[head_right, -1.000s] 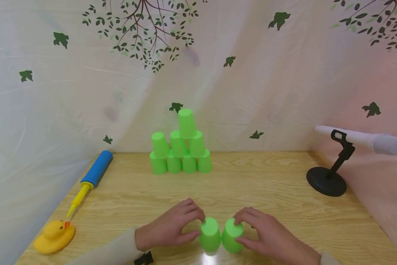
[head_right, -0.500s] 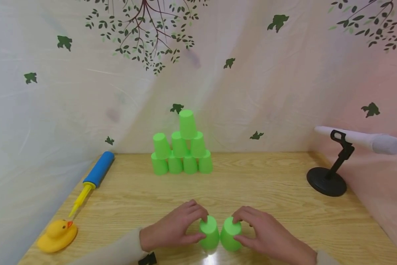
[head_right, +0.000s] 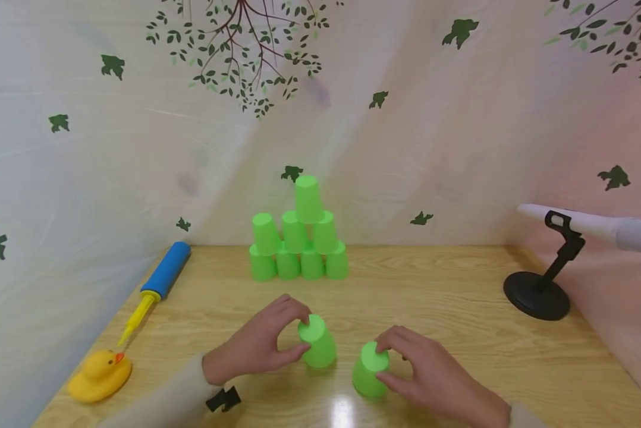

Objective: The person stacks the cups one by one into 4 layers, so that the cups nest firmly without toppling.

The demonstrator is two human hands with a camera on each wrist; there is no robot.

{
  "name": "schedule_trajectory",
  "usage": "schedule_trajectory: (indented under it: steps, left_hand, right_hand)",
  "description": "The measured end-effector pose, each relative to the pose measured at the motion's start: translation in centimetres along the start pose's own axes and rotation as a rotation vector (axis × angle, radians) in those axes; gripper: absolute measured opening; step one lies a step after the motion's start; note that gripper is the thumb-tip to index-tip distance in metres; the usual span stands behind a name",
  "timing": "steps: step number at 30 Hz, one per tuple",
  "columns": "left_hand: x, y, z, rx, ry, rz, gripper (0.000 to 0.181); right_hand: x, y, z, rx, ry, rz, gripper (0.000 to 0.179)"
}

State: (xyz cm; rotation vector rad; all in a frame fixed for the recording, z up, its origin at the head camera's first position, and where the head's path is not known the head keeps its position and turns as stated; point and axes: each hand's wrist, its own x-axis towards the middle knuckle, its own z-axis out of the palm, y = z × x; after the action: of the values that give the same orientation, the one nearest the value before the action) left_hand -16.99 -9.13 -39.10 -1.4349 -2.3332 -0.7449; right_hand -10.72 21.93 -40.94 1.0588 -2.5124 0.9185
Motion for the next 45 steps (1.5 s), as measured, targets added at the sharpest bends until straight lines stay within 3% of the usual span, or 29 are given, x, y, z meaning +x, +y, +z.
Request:
schedule_trajectory:
  steps: [6, 17, 23, 30, 37, 45]
  left_hand:
    - [-0.1, -1.4, -1.9, 0.029, 0.088, -0.022, 0.029]
    - [0.3, -3.9, -5.4, 0.082, 0.173, -0.096, 0.031]
    - [1.2, -5.5, -7.2, 0.111, 0.205, -0.131, 0.030]
    - [2.5, -6.9, -8.9, 0.137, 0.245, -0.150, 0.029]
    - [4.0, -8.2, -10.8, 0.161, 0.315, -0.173, 0.028]
    - [4.9, -9.9, -11.8, 0.149, 0.367, -0.242, 0.032]
  right_hand:
    - [1.6, 0.0, -0.5, 0.008, 0.076, -0.077, 0.040]
    - [4.0, -0.6, -2.1, -0.038, 0.118, -0.072, 0.034]
    - [5.7, -0.5, -3.0, -0.084, 0.169, -0.077, 0.033]
    - [8.0, -0.1, -3.7, -0.103, 0.258, -0.191, 0.034]
    - [10.0, -0.3, -4.0, -0.129, 0.296, -0.168, 0.031]
    - [13.5, -1.1, -5.0, -0.112, 0.331, -0.220, 0.031]
